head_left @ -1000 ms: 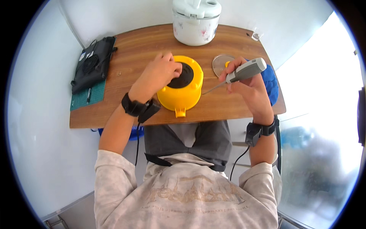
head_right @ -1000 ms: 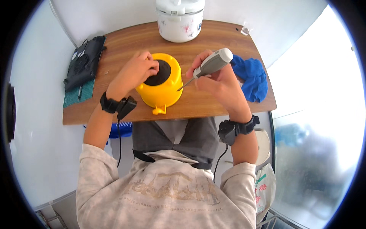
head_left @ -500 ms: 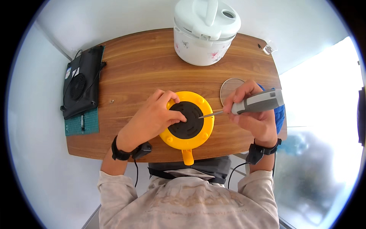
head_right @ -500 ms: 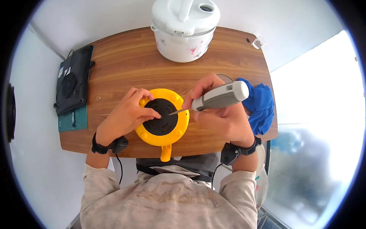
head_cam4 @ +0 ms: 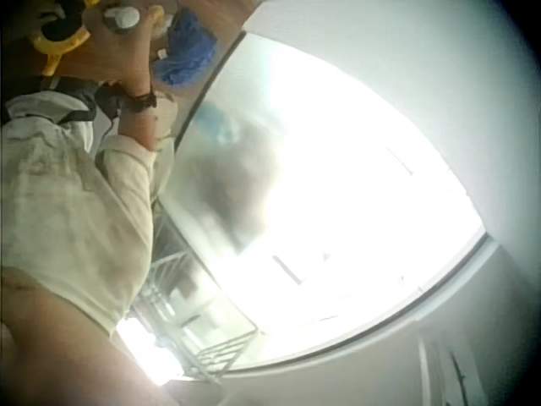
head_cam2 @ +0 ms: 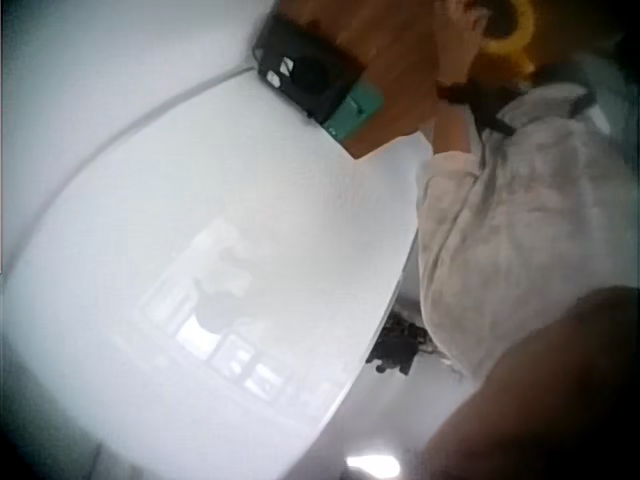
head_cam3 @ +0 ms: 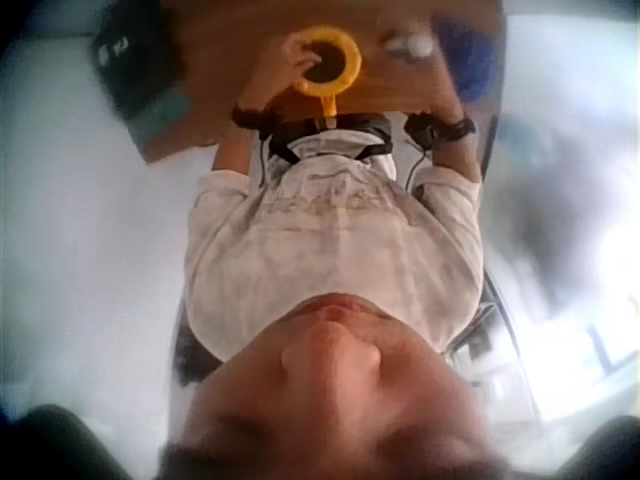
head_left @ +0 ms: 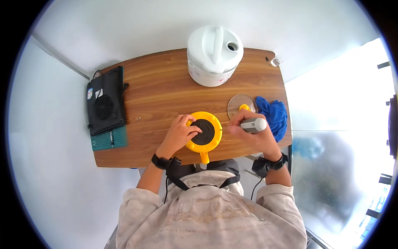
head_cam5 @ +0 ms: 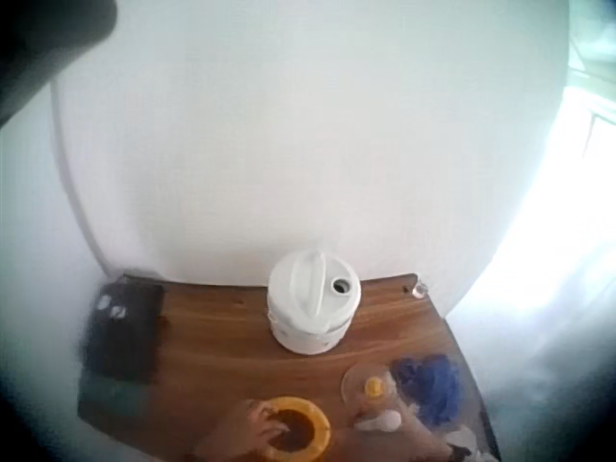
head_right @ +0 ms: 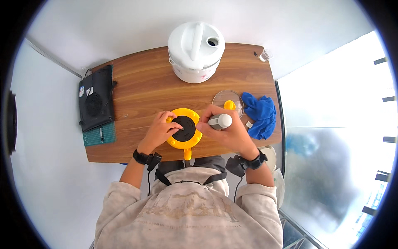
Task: The person disassembles a white rice cooker and a yellow pot. They remove the rice cooker lid, wipe the table with a blue cloth, then use a screwdriver to remove the knob from the pot lid and unscrew the bottom plate of the pot.
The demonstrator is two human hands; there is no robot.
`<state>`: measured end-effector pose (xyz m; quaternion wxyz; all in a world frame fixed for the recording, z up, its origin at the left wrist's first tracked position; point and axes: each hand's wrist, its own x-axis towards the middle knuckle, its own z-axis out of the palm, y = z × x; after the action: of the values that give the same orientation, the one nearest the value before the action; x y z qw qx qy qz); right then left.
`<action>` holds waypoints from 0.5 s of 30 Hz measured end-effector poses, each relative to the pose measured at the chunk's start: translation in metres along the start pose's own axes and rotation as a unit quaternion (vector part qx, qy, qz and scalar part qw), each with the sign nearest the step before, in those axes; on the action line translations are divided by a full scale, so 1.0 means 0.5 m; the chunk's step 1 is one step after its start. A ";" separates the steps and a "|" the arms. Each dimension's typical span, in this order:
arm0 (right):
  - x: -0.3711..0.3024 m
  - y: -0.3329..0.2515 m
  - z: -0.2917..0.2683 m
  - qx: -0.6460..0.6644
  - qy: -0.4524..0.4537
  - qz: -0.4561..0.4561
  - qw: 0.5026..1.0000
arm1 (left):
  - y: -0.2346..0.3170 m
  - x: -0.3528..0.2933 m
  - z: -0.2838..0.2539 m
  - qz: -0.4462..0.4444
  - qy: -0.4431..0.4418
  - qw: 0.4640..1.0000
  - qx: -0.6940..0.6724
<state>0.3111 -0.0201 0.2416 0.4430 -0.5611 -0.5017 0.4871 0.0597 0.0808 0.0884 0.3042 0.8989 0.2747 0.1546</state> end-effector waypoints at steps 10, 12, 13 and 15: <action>-0.022 0.042 -0.012 -0.090 0.094 0.043 0.991 | 0.020 0.009 -0.005 -0.106 -0.037 0.994 -0.005; -0.017 0.035 -0.015 -0.102 0.092 0.055 0.989 | 0.025 0.016 -0.006 -0.130 -0.020 0.991 0.000; -0.015 0.032 -0.016 -0.108 0.091 0.061 0.988 | 0.028 0.017 -0.004 -0.142 -0.011 0.990 0.003; -0.007 0.036 -0.018 -0.105 0.090 0.052 0.989 | 0.024 0.017 0.005 -0.141 0.014 0.990 0.014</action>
<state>0.3224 -0.0254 0.2254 0.3992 -0.6711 -0.4784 0.4017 0.0726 0.0764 0.0950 0.3066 0.8531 0.4051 0.1188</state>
